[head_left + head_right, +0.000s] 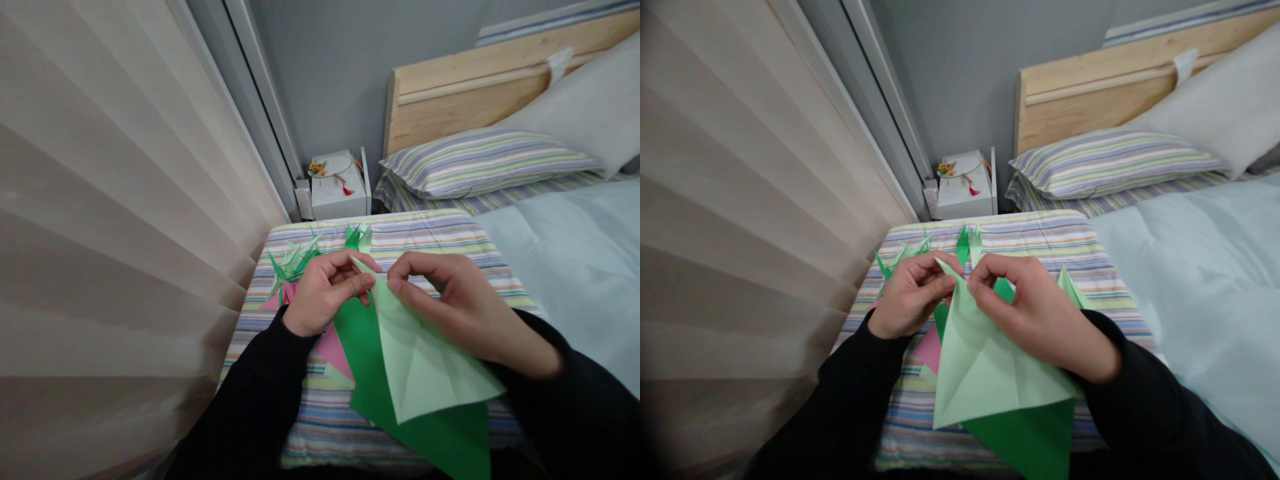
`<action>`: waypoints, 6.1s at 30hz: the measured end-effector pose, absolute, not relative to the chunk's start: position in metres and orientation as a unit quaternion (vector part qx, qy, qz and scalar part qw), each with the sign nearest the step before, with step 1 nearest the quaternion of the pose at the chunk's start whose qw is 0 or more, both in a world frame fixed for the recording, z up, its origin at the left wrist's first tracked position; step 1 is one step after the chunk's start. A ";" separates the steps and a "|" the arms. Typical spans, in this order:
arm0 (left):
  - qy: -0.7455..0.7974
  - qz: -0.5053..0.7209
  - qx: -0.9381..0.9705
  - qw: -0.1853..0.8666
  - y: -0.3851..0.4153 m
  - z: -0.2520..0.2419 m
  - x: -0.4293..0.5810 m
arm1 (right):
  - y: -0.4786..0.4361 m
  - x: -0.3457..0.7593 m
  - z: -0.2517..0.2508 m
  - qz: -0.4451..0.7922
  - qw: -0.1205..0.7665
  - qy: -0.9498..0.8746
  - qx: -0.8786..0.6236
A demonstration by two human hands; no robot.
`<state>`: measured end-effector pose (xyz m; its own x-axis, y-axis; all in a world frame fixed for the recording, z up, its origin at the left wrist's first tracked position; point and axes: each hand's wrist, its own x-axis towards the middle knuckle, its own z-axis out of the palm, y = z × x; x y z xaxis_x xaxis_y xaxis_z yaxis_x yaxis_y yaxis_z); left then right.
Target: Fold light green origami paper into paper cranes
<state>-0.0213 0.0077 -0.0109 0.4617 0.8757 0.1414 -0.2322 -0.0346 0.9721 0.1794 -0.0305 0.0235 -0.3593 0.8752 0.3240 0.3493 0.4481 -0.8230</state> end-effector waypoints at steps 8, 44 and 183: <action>0.308 0.440 0.560 0.631 0.007 -0.011 -0.019 | -0.032 0.176 0.019 0.298 0.396 -0.766 -0.409; 0.371 0.450 0.615 0.531 -0.001 0.011 -0.013 | -0.034 0.159 0.006 0.390 0.459 -0.674 -0.428; 0.359 0.366 0.633 0.580 0.000 0.002 -0.023 | -0.033 0.180 0.021 0.434 0.359 -0.676 -0.475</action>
